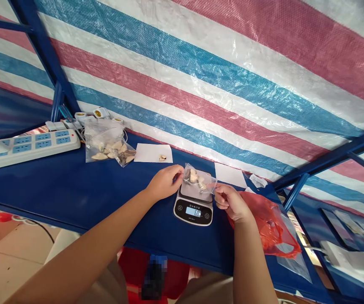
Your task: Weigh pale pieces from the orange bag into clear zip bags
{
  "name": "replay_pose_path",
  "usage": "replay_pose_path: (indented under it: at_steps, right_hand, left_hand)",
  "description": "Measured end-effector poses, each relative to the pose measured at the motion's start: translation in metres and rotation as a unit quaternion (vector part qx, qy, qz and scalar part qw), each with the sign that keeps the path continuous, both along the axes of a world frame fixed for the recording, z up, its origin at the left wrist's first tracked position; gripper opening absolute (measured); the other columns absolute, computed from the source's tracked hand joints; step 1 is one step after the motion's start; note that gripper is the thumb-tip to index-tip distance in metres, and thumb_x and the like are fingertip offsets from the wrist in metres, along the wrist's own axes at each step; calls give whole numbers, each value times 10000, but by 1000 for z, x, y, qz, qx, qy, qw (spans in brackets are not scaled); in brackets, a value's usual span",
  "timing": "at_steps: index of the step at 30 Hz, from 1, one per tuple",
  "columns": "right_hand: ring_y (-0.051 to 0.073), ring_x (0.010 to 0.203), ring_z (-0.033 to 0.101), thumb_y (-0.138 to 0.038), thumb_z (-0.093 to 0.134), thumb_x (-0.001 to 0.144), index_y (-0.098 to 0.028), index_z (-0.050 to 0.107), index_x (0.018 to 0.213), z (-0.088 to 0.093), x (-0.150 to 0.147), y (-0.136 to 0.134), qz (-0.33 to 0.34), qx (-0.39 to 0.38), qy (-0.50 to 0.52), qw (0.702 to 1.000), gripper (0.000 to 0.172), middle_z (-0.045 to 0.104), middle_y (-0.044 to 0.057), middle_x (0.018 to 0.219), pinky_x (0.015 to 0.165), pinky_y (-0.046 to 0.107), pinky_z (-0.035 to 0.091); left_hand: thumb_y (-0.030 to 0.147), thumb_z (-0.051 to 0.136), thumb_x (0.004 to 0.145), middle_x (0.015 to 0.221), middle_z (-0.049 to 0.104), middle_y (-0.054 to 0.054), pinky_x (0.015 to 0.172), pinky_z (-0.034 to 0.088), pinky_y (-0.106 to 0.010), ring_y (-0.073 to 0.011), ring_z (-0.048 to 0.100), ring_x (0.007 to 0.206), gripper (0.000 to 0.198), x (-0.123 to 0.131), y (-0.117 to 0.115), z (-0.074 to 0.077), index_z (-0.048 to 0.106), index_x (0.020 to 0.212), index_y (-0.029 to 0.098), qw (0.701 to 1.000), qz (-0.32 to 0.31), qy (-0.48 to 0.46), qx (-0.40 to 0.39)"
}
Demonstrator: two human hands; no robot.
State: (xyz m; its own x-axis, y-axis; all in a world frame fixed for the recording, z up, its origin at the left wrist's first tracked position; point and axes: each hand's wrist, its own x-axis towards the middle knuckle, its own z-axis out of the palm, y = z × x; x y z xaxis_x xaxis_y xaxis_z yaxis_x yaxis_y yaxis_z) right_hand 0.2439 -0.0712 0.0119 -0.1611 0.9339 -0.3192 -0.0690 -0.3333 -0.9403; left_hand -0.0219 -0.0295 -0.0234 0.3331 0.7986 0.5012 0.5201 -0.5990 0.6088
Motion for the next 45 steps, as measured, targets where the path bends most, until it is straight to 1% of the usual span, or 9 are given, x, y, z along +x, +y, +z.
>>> replay_pose_path:
  at_steps: [9,15,20,25,28,30,34,39,45]
  right_hand:
    - [48,402,112,-427,706,740,-150,714,1039,-3,-14,3,40,-48,23,998,409,280,-140,422,401,205,95]
    - [34,405,128,-490,764,774,-150,705,886,-1,-6,2,21,-25,-5,999,362,310,-130,428,400,204,92]
    - [30,399,128,-518,738,801,-143,695,766,1,-4,0,48,-32,-22,998,380,299,-118,422,401,212,90]
    - [41,412,105,-490,730,828,-145,754,1022,4,-9,-4,99,-44,-29,994,396,287,-129,426,394,201,79]
    - [53,411,83,-505,700,875,-175,708,1259,4,-8,-6,136,-60,-33,988,506,302,-134,416,383,200,71]
    - [56,407,84,-519,693,883,-190,675,1330,3,-5,-5,141,-71,-30,987,555,311,-135,410,379,197,75]
    - [48,404,126,-505,782,783,-157,738,1149,3,1,-4,41,-46,-19,998,507,308,-129,416,378,193,100]
    - [40,408,166,-459,845,691,-162,722,908,0,8,1,-87,14,-23,996,388,291,-131,435,383,192,125]
    - [55,386,172,-484,724,775,-225,622,829,-6,18,11,-280,92,-50,954,284,260,-133,460,369,211,136]
  left_hand:
    - [263,450,987,858,657,-12,665,439,-274,-151,598,721,140,4,-2,-1,578,946,223,999,-34,-5,1]
    - [262,464,983,855,656,-6,671,439,-275,-151,597,722,127,3,-2,-1,578,942,224,999,-35,-5,-13]
    - [254,476,977,874,670,-9,659,438,-269,-153,617,738,115,3,-2,-1,587,963,225,999,-44,-10,-21]
    - [234,484,961,882,674,-11,648,434,-267,-155,622,751,112,4,-3,-1,594,986,224,997,-61,-15,-35]
    - [241,476,965,886,678,-14,638,429,-266,-156,624,753,125,5,-3,-2,597,993,223,995,-80,-9,-51]
    - [245,470,969,898,683,-14,654,433,-266,-154,626,759,132,4,-3,-3,597,998,223,994,-92,-7,-55]
    - [259,492,957,849,669,6,651,428,-260,-138,599,699,129,-3,0,-1,579,1048,229,994,-81,-33,-59]
    - [345,498,974,721,593,47,622,413,-259,-121,516,589,171,-14,6,1,549,1090,230,993,-13,-89,-70]
    - [318,483,945,644,527,53,599,406,-264,-131,506,563,133,-20,19,-5,574,987,230,980,123,-130,-82]
